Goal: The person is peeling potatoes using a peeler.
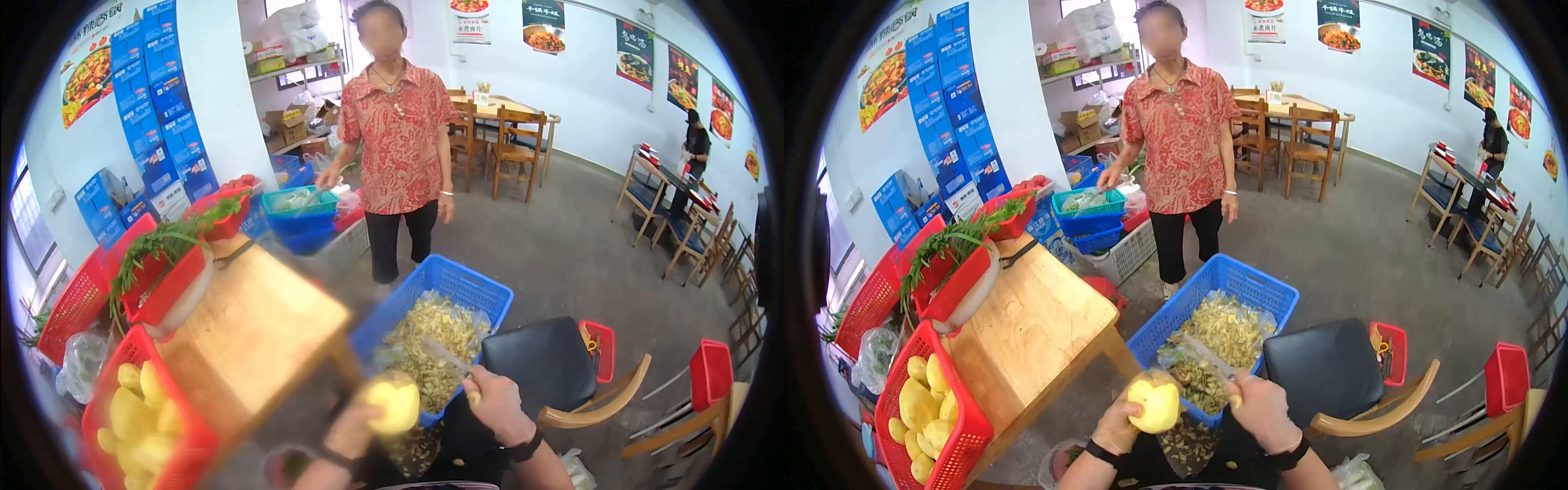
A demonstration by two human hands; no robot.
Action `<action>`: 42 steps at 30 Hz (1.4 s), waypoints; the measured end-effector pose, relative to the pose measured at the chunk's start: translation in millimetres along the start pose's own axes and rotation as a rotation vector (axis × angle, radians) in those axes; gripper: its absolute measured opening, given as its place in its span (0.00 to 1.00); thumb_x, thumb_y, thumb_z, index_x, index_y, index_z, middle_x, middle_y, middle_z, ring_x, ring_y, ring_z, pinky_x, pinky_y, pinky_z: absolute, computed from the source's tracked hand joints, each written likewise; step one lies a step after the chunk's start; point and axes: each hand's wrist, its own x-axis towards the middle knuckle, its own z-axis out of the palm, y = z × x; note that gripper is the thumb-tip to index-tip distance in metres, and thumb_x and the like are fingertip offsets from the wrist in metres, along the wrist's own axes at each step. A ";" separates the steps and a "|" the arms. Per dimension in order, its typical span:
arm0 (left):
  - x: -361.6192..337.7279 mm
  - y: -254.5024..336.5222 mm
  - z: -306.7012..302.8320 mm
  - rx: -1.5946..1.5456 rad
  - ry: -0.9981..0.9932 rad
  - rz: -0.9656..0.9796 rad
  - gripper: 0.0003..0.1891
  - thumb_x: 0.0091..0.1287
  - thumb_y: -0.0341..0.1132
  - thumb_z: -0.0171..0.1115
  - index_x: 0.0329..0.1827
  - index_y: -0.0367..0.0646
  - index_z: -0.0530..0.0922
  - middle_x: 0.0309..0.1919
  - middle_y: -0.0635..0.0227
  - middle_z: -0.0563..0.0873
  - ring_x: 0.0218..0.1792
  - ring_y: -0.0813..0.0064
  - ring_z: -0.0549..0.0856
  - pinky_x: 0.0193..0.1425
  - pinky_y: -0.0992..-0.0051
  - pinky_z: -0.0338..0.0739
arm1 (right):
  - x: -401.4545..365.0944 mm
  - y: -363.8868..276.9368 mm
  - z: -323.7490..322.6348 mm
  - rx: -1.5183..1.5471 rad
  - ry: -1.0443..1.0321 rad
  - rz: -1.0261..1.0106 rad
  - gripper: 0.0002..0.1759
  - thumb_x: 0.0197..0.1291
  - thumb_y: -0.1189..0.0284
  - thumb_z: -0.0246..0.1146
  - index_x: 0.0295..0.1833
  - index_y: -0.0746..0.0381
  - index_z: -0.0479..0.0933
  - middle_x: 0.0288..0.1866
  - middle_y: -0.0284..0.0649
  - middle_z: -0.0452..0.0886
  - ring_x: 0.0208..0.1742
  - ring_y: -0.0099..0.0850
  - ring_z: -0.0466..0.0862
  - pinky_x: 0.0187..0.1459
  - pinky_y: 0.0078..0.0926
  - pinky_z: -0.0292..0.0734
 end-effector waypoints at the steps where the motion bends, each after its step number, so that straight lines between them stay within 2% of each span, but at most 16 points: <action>1: -1.1 2.7 2.1 0.047 0.094 -0.001 0.39 0.47 0.36 0.71 0.65 0.35 0.70 0.55 0.57 0.82 0.55 0.62 0.83 0.62 0.64 0.79 | -8.6 -12.9 -5.8 0.064 -0.016 -0.115 0.10 0.64 0.64 0.61 0.44 0.60 0.77 0.30 0.49 0.82 0.34 0.51 0.84 0.35 0.48 0.78; 2: 0.9 10.1 8.8 0.052 0.094 -0.003 0.39 0.47 0.36 0.71 0.65 0.35 0.70 0.55 0.57 0.82 0.55 0.62 0.83 0.62 0.64 0.79 | -11.1 -25.9 -9.6 0.130 -0.020 -0.233 0.10 0.64 0.64 0.61 0.44 0.59 0.78 0.30 0.49 0.82 0.34 0.51 0.84 0.34 0.47 0.78; 3: 1.6 18.9 19.5 0.114 0.055 0.026 0.38 0.46 0.36 0.72 0.64 0.35 0.71 0.55 0.58 0.82 0.55 0.63 0.83 0.63 0.66 0.78 | -11.0 -35.4 -12.1 0.026 -0.183 -0.212 0.11 0.63 0.64 0.62 0.44 0.59 0.77 0.30 0.48 0.82 0.33 0.51 0.84 0.34 0.47 0.78; 6: 4.5 24.6 26.2 0.192 0.010 0.052 0.38 0.44 0.36 0.73 0.62 0.36 0.72 0.54 0.60 0.82 0.57 0.66 0.81 0.64 0.69 0.75 | 12.9 6.5 6.1 -0.114 -0.028 -0.069 0.10 0.64 0.63 0.62 0.43 0.59 0.76 0.30 0.47 0.82 0.33 0.49 0.84 0.34 0.47 0.78; 8: 4.1 28.7 27.2 0.185 0.009 0.073 0.37 0.43 0.34 0.73 0.61 0.36 0.72 0.53 0.61 0.82 0.56 0.67 0.82 0.64 0.70 0.75 | 15.2 3.0 0.1 -0.135 -0.031 -0.040 0.11 0.64 0.63 0.61 0.40 0.59 0.74 0.28 0.46 0.81 0.31 0.49 0.84 0.32 0.47 0.77; 10: 0.4 35.3 41.2 0.234 0.018 0.055 0.37 0.43 0.33 0.73 0.61 0.37 0.72 0.52 0.62 0.82 0.55 0.68 0.82 0.63 0.70 0.75 | -6.2 -31.6 -6.3 0.051 0.022 -0.307 0.10 0.65 0.63 0.60 0.38 0.59 0.74 0.25 0.47 0.80 0.29 0.49 0.83 0.30 0.47 0.76; 11: 3.1 38.7 45.5 0.292 0.009 0.054 0.37 0.43 0.32 0.74 0.61 0.37 0.72 0.51 0.63 0.82 0.54 0.69 0.82 0.63 0.71 0.75 | -8.5 -44.0 -11.3 -0.044 -0.140 -0.285 0.10 0.65 0.63 0.60 0.39 0.59 0.75 0.25 0.47 0.80 0.28 0.49 0.83 0.30 0.46 0.76; 15: 3.1 24.2 24.9 0.325 0.093 0.066 0.35 0.44 0.29 0.75 0.59 0.37 0.72 0.50 0.64 0.82 0.52 0.70 0.82 0.62 0.72 0.75 | 15.5 -3.2 13.0 -0.145 -0.021 -0.093 0.10 0.65 0.64 0.60 0.40 0.59 0.75 0.26 0.47 0.80 0.29 0.49 0.83 0.31 0.46 0.77; 19: 5.3 14.7 16.9 0.378 0.115 0.168 0.34 0.43 0.29 0.78 0.57 0.39 0.73 0.50 0.64 0.82 0.52 0.71 0.82 0.61 0.72 0.75 | -5.2 -35.1 10.0 0.014 0.015 -0.267 0.11 0.65 0.63 0.60 0.41 0.59 0.75 0.25 0.48 0.81 0.29 0.50 0.83 0.31 0.47 0.77; 26: 10.8 13.8 6.3 0.552 0.096 0.242 0.37 0.41 0.30 0.81 0.57 0.39 0.73 0.51 0.65 0.82 0.52 0.72 0.82 0.60 0.70 0.76 | 10.1 -13.4 12.7 -0.134 0.018 -0.145 0.13 0.67 0.62 0.59 0.36 0.60 0.73 0.25 0.45 0.81 0.26 0.46 0.84 0.27 0.45 0.77; 29: 10.7 15.4 5.3 0.544 0.038 0.208 0.38 0.42 0.29 0.82 0.59 0.42 0.73 0.53 0.64 0.81 0.55 0.69 0.81 0.61 0.68 0.77 | -5.2 -50.2 8.3 -0.105 -0.141 -0.334 0.13 0.66 0.62 0.60 0.35 0.60 0.76 0.25 0.45 0.81 0.27 0.44 0.85 0.26 0.41 0.78; 31: 11.4 13.2 2.5 0.592 0.051 0.241 0.37 0.41 0.29 0.82 0.57 0.41 0.73 0.52 0.65 0.81 0.53 0.71 0.81 0.60 0.69 0.77 | 10.6 -18.9 16.0 -0.133 -0.090 -0.256 0.12 0.66 0.62 0.60 0.37 0.60 0.76 0.25 0.45 0.82 0.27 0.45 0.85 0.26 0.42 0.78; 34: 17.8 8.3 -3.4 0.626 0.070 0.297 0.36 0.40 0.30 0.83 0.55 0.40 0.73 0.50 0.66 0.82 0.52 0.72 0.82 0.59 0.71 0.77 | 18.4 -22.0 2.2 -0.155 0.014 -0.176 0.11 0.66 0.62 0.60 0.39 0.59 0.75 0.23 0.45 0.81 0.26 0.45 0.84 0.27 0.42 0.78; 36: 14.4 4.8 -8.6 0.626 0.078 0.297 0.37 0.41 0.31 0.83 0.56 0.40 0.73 0.50 0.66 0.82 0.52 0.73 0.82 0.59 0.72 0.76 | -2.5 -46.0 1.6 -0.110 -0.073 -0.293 0.11 0.65 0.63 0.60 0.36 0.60 0.77 0.23 0.46 0.81 0.25 0.45 0.84 0.27 0.42 0.78; 38: 10.6 15.6 11.2 0.539 0.040 0.252 0.38 0.41 0.31 0.83 0.57 0.40 0.73 0.50 0.67 0.82 0.52 0.74 0.82 0.59 0.72 0.76 | -0.9 -44.4 7.1 -0.121 -0.181 -0.277 0.11 0.66 0.63 0.60 0.35 0.60 0.77 0.24 0.45 0.82 0.25 0.45 0.84 0.26 0.41 0.78; 42: 10.0 9.5 2.1 0.678 0.042 0.272 0.39 0.41 0.32 0.83 0.59 0.39 0.73 0.51 0.67 0.81 0.52 0.74 0.82 0.60 0.71 0.76 | 17.8 -25.9 8.1 -0.160 -0.004 -0.135 0.12 0.66 0.62 0.58 0.36 0.59 0.76 0.25 0.45 0.82 0.25 0.45 0.84 0.27 0.43 0.78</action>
